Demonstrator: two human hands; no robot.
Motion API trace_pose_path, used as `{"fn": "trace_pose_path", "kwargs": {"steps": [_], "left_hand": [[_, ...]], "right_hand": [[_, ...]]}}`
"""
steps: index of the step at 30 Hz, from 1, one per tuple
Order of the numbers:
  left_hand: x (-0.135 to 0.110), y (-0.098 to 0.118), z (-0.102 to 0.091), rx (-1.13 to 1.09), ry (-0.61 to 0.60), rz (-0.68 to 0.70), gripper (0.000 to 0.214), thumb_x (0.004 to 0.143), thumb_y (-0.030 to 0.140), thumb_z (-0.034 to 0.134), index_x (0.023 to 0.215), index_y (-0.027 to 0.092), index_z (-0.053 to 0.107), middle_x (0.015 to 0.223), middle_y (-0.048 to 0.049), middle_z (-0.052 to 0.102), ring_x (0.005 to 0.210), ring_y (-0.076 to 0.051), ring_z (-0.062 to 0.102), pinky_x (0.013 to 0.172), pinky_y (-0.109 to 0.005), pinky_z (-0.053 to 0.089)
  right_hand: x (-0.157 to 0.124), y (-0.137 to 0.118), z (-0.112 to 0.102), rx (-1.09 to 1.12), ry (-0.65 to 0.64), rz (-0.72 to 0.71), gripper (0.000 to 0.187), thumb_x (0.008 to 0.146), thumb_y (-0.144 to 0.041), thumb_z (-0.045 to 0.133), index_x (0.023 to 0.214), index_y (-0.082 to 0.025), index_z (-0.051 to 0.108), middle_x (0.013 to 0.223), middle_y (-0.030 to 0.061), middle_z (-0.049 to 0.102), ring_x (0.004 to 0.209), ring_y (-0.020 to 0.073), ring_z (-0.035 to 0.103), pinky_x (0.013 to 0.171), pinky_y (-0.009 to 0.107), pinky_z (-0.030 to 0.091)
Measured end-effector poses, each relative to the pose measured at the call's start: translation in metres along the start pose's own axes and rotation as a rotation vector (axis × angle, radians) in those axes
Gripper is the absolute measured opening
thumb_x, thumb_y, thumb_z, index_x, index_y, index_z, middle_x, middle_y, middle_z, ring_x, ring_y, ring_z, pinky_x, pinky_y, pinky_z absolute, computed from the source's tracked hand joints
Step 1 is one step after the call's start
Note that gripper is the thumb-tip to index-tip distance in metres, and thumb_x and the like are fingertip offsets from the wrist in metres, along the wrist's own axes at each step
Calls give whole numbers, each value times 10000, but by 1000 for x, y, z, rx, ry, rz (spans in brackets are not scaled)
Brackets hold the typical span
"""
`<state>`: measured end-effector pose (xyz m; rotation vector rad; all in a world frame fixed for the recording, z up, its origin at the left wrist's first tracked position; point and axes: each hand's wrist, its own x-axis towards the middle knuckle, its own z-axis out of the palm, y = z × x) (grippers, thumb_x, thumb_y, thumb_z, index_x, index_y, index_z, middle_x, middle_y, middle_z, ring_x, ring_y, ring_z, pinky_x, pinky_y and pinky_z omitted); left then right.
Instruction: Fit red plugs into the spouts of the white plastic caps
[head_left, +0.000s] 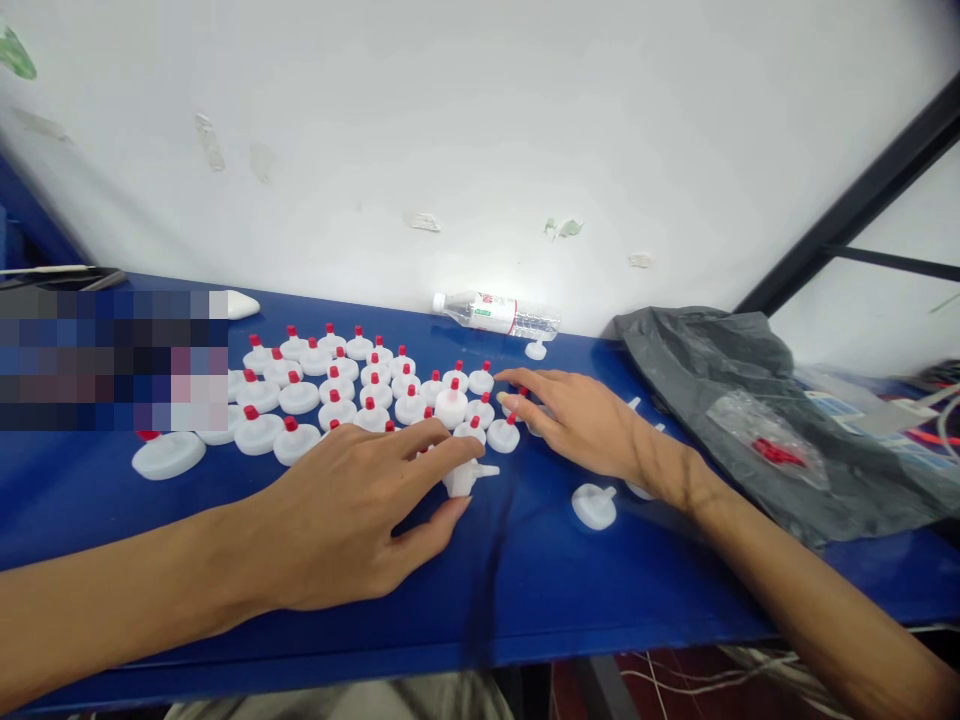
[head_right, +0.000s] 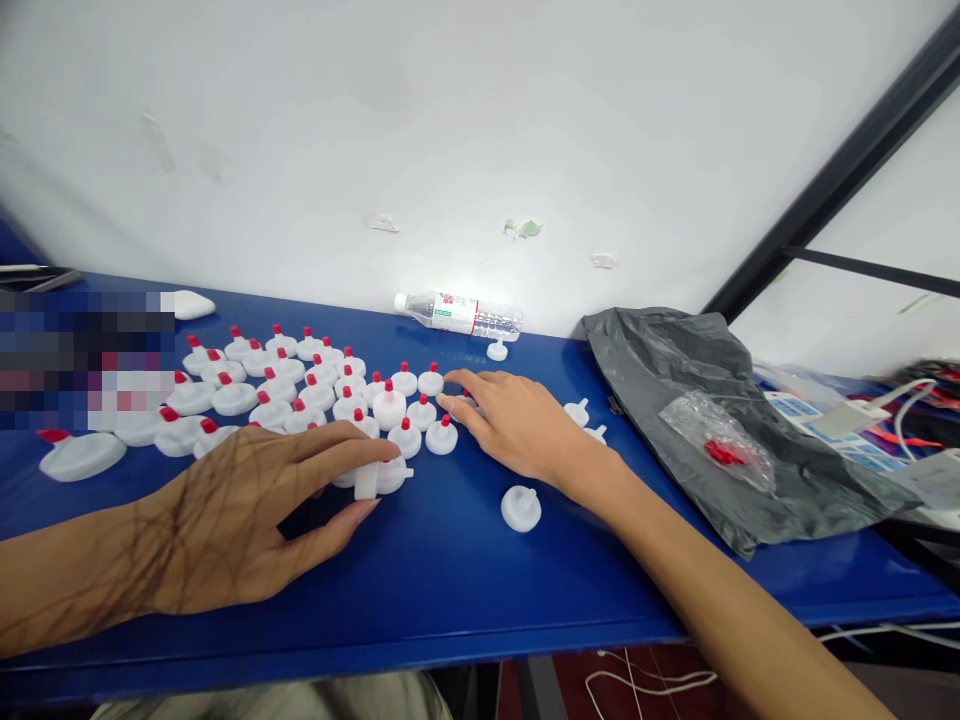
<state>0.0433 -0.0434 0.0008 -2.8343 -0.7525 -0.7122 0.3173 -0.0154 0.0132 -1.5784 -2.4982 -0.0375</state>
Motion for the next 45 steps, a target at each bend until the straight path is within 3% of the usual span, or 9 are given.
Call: {"fn": "trace_pose_path", "kwargs": {"steps": [5, 13, 27, 45], "left_hand": [[0, 0, 1, 2, -9, 1, 309, 1013, 256, 460, 1319, 257, 501, 1130, -13, 724, 727, -170, 720, 572, -309, 428], [0, -1, 2, 11, -7, 15, 304, 1024, 261, 450, 1327, 253, 482, 1144, -18, 724, 750, -178, 725, 593, -311, 444], [0, -1, 1, 9, -20, 22, 300, 1031, 266, 433, 1326, 247, 481, 1129, -21, 719, 728, -192, 723, 567, -328, 454], [2, -2, 2, 38, -19, 25, 294, 1031, 256, 426, 1324, 261, 456, 1149, -14, 716, 749, -186, 736, 570, -328, 453]], "right_hand": [[-1, -2, -4, 8, -13, 18, 437, 1087, -498, 348, 1349, -254, 600, 1193, 54, 766, 1028, 274, 735, 889, 404, 518], [1, 2, -3, 5, -13, 19, 376, 1079, -464, 394, 1232, -260, 671, 1174, 28, 776, 1024, 252, 734, 883, 367, 506], [0, 1, -3, 12, -8, 4, 435, 1087, -483, 359, 1267, -240, 671, 1267, 54, 746, 1134, 271, 699, 969, 401, 507], [2, 6, -4, -4, -31, 4, 395, 1071, -475, 396, 1229, -254, 683, 1158, 50, 777, 930, 242, 739, 850, 368, 519]]}}
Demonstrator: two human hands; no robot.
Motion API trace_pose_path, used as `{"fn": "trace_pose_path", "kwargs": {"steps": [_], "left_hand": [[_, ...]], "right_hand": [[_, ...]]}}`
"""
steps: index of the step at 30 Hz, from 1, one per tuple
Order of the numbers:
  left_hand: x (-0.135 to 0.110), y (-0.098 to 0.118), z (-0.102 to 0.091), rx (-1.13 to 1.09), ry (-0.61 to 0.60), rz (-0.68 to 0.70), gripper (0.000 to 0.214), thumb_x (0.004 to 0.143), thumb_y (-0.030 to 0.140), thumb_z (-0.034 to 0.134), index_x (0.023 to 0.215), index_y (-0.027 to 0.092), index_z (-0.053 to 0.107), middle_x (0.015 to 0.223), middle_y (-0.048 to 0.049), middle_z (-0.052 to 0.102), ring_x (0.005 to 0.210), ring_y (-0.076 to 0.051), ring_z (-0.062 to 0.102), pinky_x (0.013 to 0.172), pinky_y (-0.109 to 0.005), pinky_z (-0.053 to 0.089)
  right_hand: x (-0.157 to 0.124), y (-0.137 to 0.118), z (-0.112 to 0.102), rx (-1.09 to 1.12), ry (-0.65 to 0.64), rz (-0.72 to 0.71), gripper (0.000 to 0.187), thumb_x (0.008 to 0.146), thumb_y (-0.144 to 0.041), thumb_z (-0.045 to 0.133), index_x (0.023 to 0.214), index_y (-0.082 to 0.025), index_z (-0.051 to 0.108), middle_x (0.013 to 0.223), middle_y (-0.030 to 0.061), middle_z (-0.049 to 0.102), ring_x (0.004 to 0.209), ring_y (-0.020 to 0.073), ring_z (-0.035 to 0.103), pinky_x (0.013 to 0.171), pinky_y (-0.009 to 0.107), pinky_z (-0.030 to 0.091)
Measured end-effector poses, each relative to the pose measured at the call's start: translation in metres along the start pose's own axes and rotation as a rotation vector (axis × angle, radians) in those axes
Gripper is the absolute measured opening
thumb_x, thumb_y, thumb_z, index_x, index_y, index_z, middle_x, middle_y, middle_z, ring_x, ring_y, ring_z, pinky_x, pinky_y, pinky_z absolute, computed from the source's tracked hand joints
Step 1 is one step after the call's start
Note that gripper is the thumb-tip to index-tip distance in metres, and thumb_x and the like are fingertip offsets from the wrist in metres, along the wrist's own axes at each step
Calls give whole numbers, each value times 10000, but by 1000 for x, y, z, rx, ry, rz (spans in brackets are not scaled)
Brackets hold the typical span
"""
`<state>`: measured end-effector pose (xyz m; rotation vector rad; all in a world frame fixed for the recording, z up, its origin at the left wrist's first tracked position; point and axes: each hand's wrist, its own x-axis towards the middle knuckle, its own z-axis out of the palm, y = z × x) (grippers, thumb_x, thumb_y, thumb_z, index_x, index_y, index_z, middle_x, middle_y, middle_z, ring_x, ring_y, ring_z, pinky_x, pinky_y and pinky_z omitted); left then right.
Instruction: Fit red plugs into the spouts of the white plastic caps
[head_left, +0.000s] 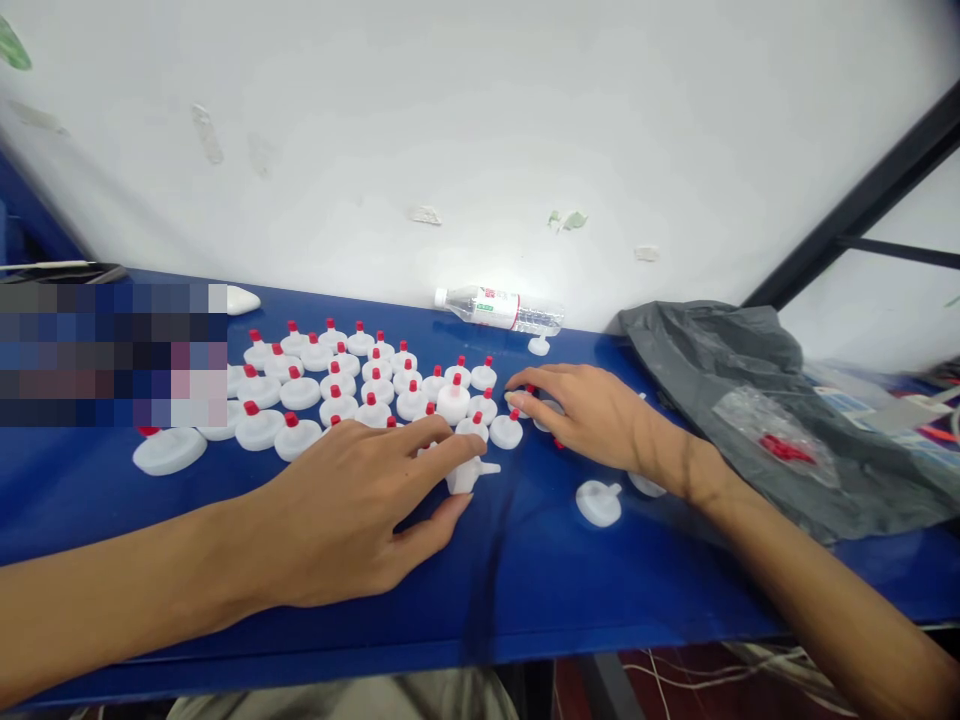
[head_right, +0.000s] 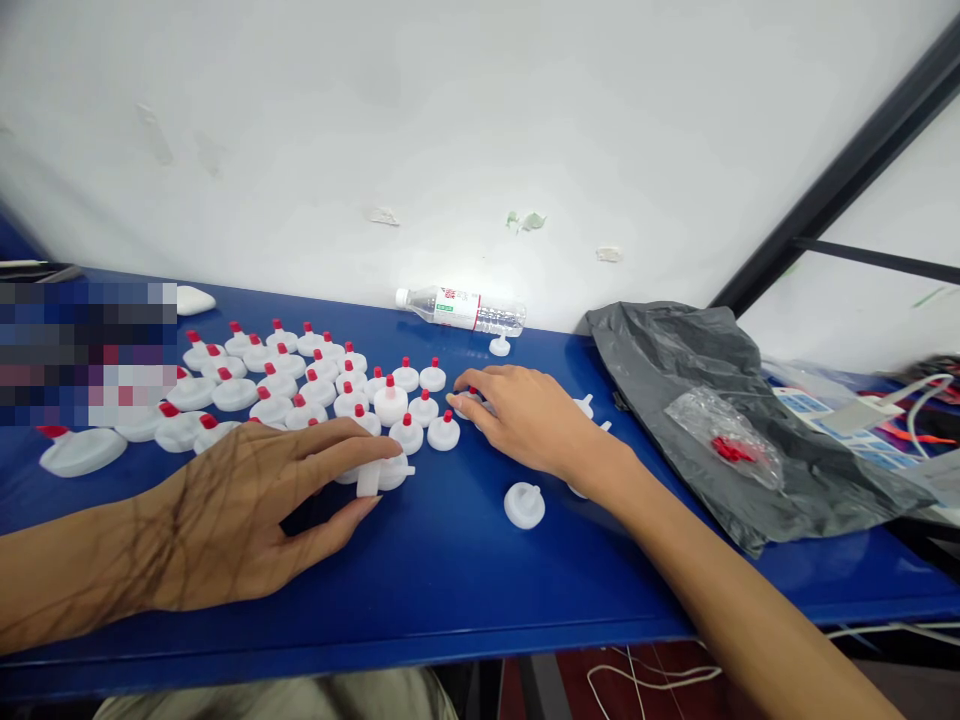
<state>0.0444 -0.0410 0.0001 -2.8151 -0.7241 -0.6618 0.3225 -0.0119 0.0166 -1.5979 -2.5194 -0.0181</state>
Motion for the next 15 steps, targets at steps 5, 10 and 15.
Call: {"fn": "trace_pose_path", "kwargs": {"steps": [5, 10, 15], "left_hand": [[0, 2, -1, -7, -24, -18, 315, 1017, 245, 431, 1326, 257, 493, 1142, -20, 718, 739, -171, 724, 586, -314, 454], [-1, 4, -1, 3, -40, -62, 328, 1011, 245, 433, 1330, 269, 506, 1165, -19, 720, 769, -171, 734, 609, -306, 464], [-1, 4, -1, 8, -35, -67, 327, 1014, 257, 439, 1335, 263, 505, 1158, -26, 728, 751, -175, 728, 609, -307, 464]], "right_hand": [[0, 0, 0, 3, 14, -2, 392, 1069, -471, 402, 1233, -256, 686, 1184, 59, 771, 1016, 262, 726, 879, 373, 516], [-1, -2, -1, -1, 3, 5, 396, 1072, -474, 402, 1247, -250, 678, 1152, 61, 770, 1045, 261, 713, 885, 371, 511], [-1, -4, -1, -15, 28, 15, 382, 1069, -456, 420, 1228, -241, 693, 1130, 69, 755, 984, 239, 714, 850, 342, 501]]}}
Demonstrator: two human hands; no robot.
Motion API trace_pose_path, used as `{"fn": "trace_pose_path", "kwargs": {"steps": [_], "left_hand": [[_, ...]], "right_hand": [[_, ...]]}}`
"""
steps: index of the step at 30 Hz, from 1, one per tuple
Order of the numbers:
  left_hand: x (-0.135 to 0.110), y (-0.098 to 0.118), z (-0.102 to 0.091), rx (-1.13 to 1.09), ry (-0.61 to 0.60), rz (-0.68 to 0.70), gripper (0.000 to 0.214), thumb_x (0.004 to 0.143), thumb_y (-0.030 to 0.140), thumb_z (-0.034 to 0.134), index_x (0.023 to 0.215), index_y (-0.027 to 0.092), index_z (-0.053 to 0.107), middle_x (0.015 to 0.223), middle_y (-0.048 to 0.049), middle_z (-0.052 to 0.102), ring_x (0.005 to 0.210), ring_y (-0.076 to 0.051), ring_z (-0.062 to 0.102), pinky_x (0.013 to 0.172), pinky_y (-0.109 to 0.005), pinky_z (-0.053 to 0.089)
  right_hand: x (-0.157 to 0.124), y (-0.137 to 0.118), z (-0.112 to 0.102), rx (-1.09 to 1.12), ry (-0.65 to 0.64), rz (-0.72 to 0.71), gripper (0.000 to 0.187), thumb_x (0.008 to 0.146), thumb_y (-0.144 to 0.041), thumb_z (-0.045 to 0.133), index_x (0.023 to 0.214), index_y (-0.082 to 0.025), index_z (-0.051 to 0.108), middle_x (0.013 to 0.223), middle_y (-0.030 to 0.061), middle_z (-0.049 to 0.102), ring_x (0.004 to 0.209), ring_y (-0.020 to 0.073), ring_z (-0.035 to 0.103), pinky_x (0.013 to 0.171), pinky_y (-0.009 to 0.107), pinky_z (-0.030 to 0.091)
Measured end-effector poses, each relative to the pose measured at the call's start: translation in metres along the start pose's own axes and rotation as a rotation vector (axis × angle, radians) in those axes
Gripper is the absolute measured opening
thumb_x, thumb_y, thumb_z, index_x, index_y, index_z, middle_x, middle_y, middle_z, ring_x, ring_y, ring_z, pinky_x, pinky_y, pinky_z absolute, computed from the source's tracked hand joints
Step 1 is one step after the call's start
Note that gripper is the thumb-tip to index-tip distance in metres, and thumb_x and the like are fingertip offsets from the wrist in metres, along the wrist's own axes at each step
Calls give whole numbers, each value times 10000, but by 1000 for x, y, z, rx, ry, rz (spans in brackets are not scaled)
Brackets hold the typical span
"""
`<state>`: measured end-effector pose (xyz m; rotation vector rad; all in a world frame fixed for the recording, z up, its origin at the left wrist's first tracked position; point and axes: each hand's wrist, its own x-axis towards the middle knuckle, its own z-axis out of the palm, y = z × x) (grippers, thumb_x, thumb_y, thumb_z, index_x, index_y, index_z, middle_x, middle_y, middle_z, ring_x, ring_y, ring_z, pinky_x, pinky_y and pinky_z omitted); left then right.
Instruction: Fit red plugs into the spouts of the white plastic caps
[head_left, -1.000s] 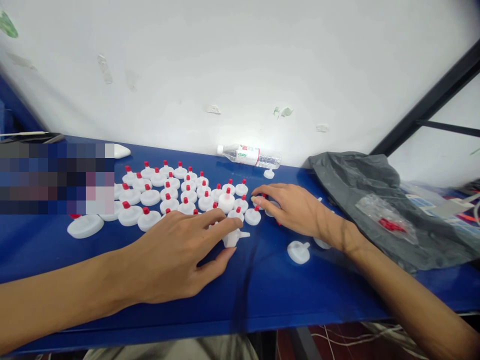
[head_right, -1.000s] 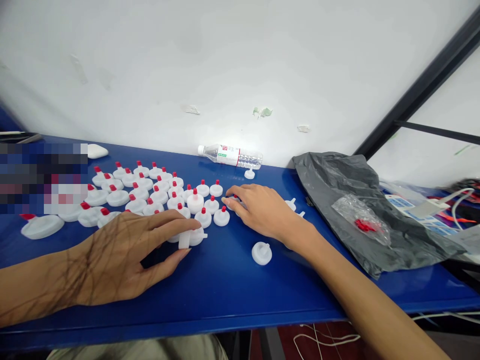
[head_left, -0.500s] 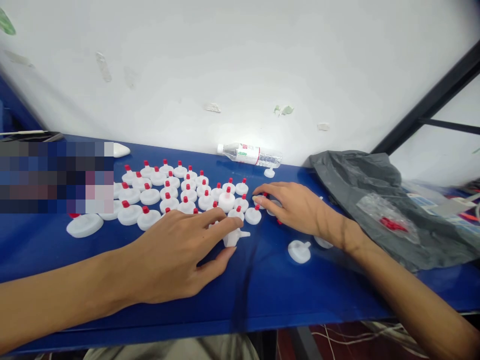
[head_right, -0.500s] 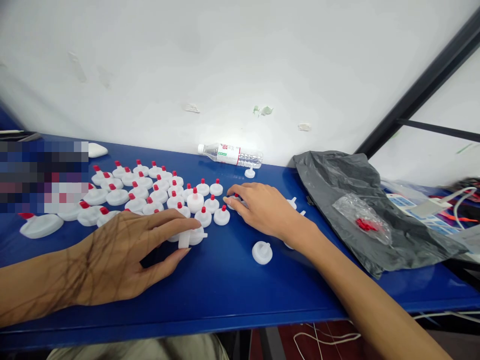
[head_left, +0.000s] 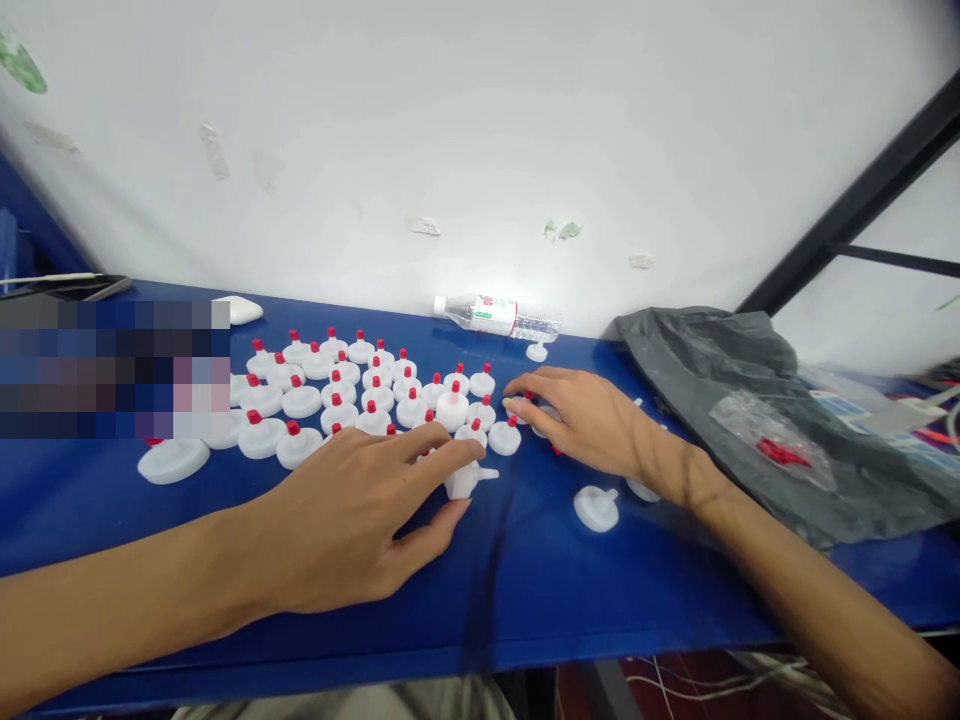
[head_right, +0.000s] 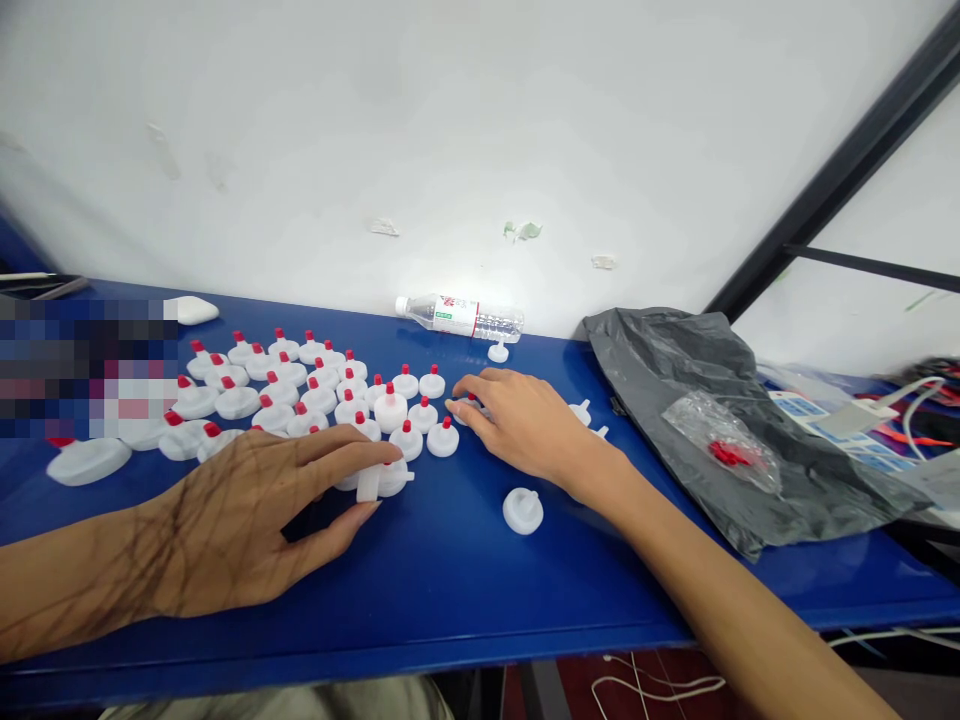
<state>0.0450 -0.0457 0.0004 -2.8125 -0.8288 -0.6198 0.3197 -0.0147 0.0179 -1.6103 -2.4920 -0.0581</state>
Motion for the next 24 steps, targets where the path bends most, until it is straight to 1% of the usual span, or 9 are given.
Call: {"fn": "trace_pose_path", "kwargs": {"steps": [3, 5, 9, 15, 20, 24], "left_hand": [[0, -1, 0, -8, 2, 5, 325, 1017, 254, 433, 1336, 255, 498, 1142, -24, 732, 709, -173, 715, 597, -310, 456], [1, -1, -1, -29, -1, 18, 328, 1017, 249, 433, 1338, 255, 497, 1141, -21, 730, 705, -171, 713, 587, -306, 452], [1, -2, -1, -36, 0, 19, 316, 1024, 251, 422, 1329, 263, 505, 1159, -21, 722, 768, -180, 729, 597, -300, 455], [2, -1, -3, -34, -16, 11, 306, 1021, 247, 410, 1310, 262, 513, 1153, -22, 729, 738, -176, 731, 593, -315, 460], [1, 0, -3, -24, -22, 1, 315, 1018, 248, 415, 1314, 267, 518, 1149, -25, 733, 748, -177, 734, 601, -310, 460], [1, 0, -3, -25, -8, 1, 310, 1019, 249, 413, 1311, 267, 515, 1152, -24, 733, 754, -177, 738, 591, -307, 456]], "right_hand": [[0, -1, 0, -4, 1, 12, 359, 1061, -453, 444, 1195, -248, 707, 1053, 59, 754, 872, 216, 713, 793, 324, 487], [1, -1, -1, 0, -4, 12, 342, 1052, -452, 468, 1175, -253, 716, 1014, 51, 753, 831, 207, 705, 764, 313, 476], [1, -1, -1, 5, 1, 11, 324, 1046, -452, 490, 1154, -258, 725, 988, 37, 751, 795, 193, 692, 733, 301, 460], [2, -1, -2, 21, 19, -6, 292, 1038, -450, 524, 1100, -262, 738, 963, 28, 764, 827, 198, 699, 720, 293, 443], [2, -3, -4, 15, 33, 22, 295, 1028, -492, 539, 1066, -287, 748, 908, 2, 766, 746, 180, 677, 657, 293, 421], [2, -2, -4, 5, 36, 35, 325, 1025, -526, 528, 1050, -295, 755, 878, 5, 763, 715, 182, 665, 618, 300, 409]]}}
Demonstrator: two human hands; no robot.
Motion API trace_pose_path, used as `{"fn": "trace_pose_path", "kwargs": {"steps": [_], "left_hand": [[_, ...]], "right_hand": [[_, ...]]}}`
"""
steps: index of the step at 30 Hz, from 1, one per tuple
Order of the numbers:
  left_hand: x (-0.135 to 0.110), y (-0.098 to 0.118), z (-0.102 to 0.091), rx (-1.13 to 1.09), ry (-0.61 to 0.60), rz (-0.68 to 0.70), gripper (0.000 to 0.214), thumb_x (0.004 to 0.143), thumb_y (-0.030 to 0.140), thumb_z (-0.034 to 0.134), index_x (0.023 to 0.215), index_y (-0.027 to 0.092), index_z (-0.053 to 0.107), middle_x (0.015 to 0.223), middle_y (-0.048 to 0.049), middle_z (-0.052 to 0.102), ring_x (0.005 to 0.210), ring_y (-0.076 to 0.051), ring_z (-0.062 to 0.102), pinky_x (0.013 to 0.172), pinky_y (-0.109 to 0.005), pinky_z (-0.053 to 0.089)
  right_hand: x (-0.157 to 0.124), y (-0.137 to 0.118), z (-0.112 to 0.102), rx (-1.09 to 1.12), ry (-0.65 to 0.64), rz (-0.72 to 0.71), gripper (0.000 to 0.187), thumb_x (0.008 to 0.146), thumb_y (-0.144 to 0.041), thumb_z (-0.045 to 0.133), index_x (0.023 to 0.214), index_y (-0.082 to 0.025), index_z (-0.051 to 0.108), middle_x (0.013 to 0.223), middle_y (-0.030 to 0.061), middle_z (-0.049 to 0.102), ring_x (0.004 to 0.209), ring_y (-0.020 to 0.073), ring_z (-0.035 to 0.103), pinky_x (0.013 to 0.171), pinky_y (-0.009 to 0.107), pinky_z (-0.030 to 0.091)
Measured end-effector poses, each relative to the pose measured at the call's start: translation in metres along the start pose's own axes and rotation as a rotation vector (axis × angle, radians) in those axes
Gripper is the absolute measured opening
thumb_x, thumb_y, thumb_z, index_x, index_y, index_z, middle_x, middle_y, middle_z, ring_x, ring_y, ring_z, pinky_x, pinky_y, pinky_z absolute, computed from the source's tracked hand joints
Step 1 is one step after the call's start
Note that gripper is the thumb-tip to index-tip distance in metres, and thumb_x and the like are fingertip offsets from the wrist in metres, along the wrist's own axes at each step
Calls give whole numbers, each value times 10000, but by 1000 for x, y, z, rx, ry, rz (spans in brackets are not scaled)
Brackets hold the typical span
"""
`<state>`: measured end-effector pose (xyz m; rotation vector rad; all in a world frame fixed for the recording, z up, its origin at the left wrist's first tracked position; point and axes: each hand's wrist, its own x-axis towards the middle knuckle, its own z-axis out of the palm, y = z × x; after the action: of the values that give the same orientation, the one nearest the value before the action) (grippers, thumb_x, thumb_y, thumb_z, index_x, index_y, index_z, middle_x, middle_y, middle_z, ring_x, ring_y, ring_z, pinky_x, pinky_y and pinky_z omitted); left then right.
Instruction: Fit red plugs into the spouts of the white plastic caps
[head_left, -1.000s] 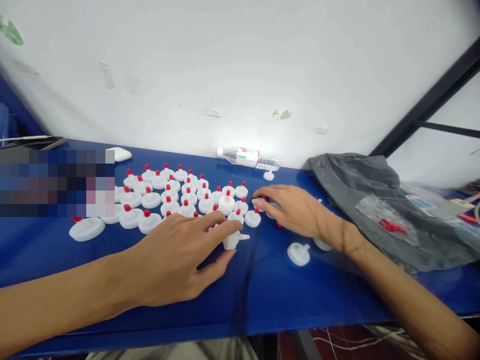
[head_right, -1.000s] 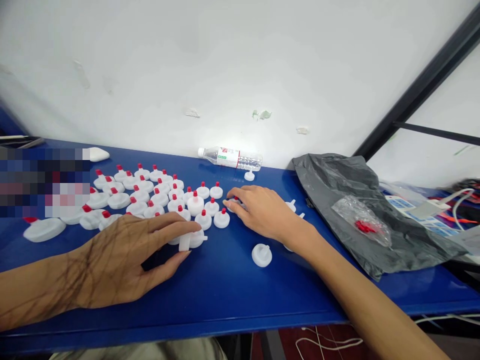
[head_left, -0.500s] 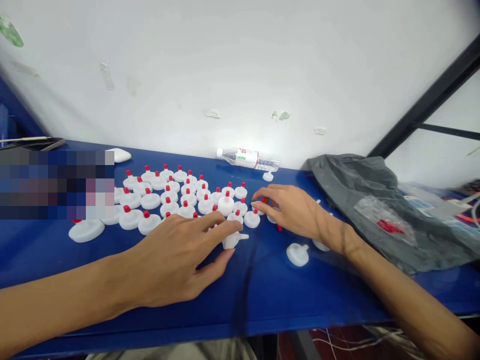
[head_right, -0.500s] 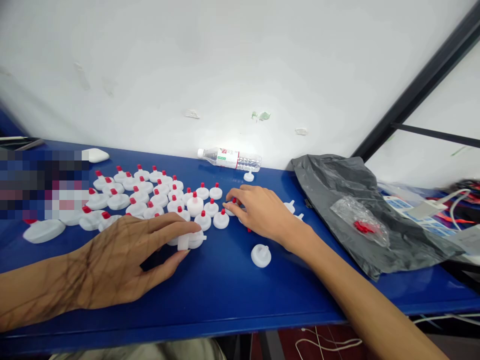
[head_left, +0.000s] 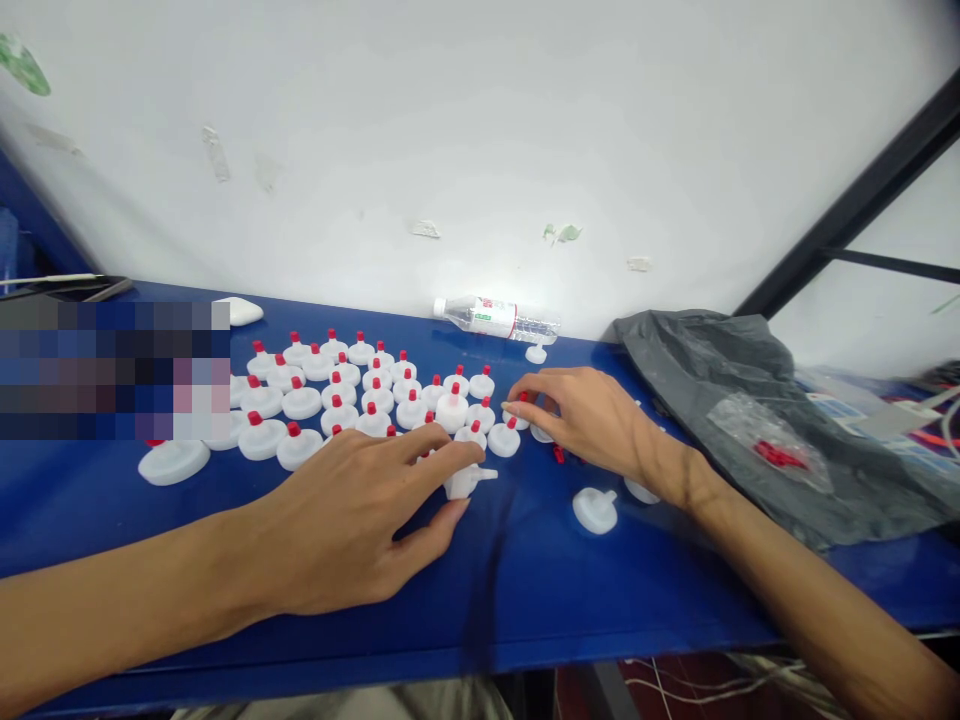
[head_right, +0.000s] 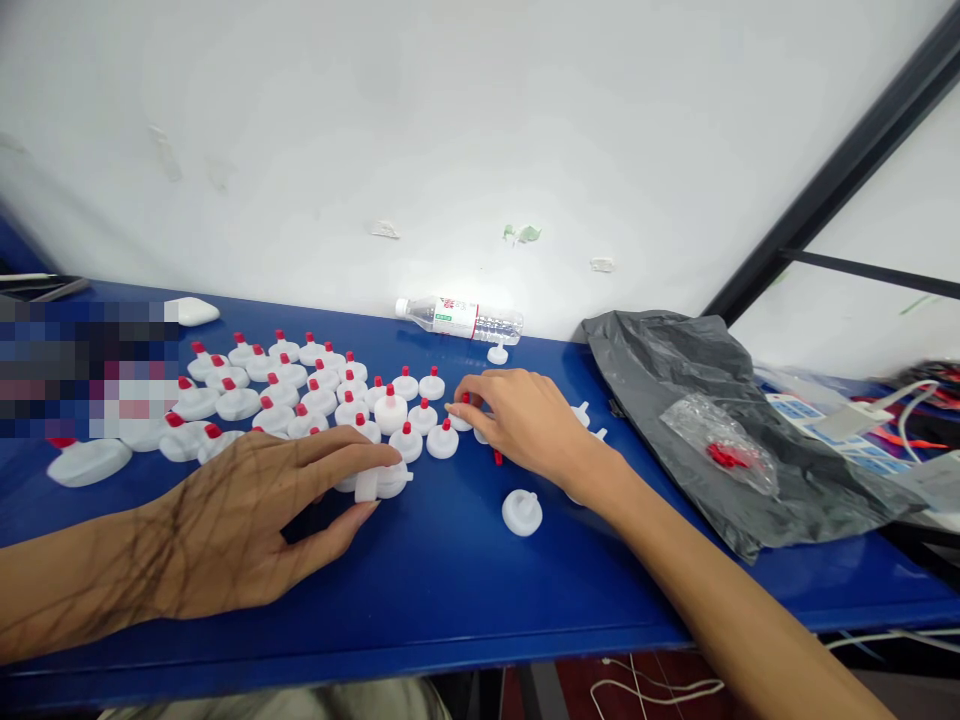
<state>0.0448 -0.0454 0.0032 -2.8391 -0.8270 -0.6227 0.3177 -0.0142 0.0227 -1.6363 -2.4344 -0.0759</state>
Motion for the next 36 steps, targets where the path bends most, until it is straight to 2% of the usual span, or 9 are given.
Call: {"fn": "trace_pose_path", "kwargs": {"steps": [10, 12, 14, 16, 18, 20, 22, 28, 36], "left_hand": [[-1, 1, 0, 4, 1, -12, 292, 1007, 249, 422, 1281, 260, 521, 1176, -34, 722, 735, -179, 731, 571, -307, 429], [0, 2, -1, -7, -12, -23, 276, 999, 247, 430, 1254, 257, 536, 1171, -34, 718, 729, -174, 728, 581, -303, 437], [0, 1, -2, -26, -27, -34, 268, 991, 243, 431, 1230, 255, 551, 1156, -33, 718, 727, -169, 723, 594, -299, 446], [0, 1, -2, -42, -36, -38, 273, 983, 240, 432, 1225, 254, 557, 1149, -33, 717, 733, -167, 721, 603, -301, 452], [-1, 0, -2, -48, -38, -37, 276, 981, 241, 439, 1234, 255, 549, 1149, -29, 718, 733, -168, 721, 604, -307, 449], [-2, 0, -1, -49, -31, -36, 268, 985, 244, 440, 1235, 259, 537, 1148, -21, 722, 737, -170, 724, 603, -311, 440], [-3, 0, 0, -55, -20, -33, 258, 992, 241, 437, 1235, 262, 522, 1148, -16, 726, 747, -173, 729, 607, -311, 431], [-3, 0, 1, -61, -17, -25, 248, 1002, 249, 430, 1240, 267, 497, 1157, -10, 723, 778, -187, 740, 584, -322, 400], [-2, 0, 0, -75, -16, -26, 245, 1005, 240, 425, 1237, 268, 497, 1155, -9, 722, 763, -181, 739, 591, -323, 397]], "right_hand": [[-1, -1, -7, -13, 52, 7, 408, 1082, -464, 401, 1130, -253, 746, 1044, 56, 785, 915, 226, 715, 739, 314, 453], [-2, -1, -16, -33, 105, 56, 422, 1080, -466, 404, 1100, -226, 751, 982, 70, 789, 859, 222, 710, 702, 309, 431], [-3, 3, -29, -45, 112, 116, 420, 1050, -499, 465, 1010, -211, 768, 756, 52, 756, 674, 191, 666, 625, 304, 400], [-5, 9, -41, 25, 81, 102, 372, 1015, -488, 545, 925, -214, 781, 651, 22, 719, 573, 154, 619, 599, 297, 405], [-9, 16, -49, 166, -23, 36, 278, 941, -472, 665, 913, -230, 799, 688, 11, 746, 581, 144, 637, 589, 276, 445], [-12, 21, -53, 280, -225, -27, 204, 891, -443, 731, 932, -260, 812, 781, 0, 788, 604, 143, 669, 567, 260, 470], [-14, 23, -51, 297, -348, -80, 128, 863, -382, 772, 938, -290, 818, 857, -13, 811, 669, 151, 704, 597, 255, 497], [-12, 24, -35, 197, -404, -76, 54, 844, -314, 791, 886, -305, 824, 829, -32, 810, 676, 161, 715, 609, 264, 505], [-12, 27, -34, 218, -431, -62, 76, 876, -267, 754, 892, -297, 822, 742, -31, 782, 645, 153, 709, 595, 252, 497]]}}
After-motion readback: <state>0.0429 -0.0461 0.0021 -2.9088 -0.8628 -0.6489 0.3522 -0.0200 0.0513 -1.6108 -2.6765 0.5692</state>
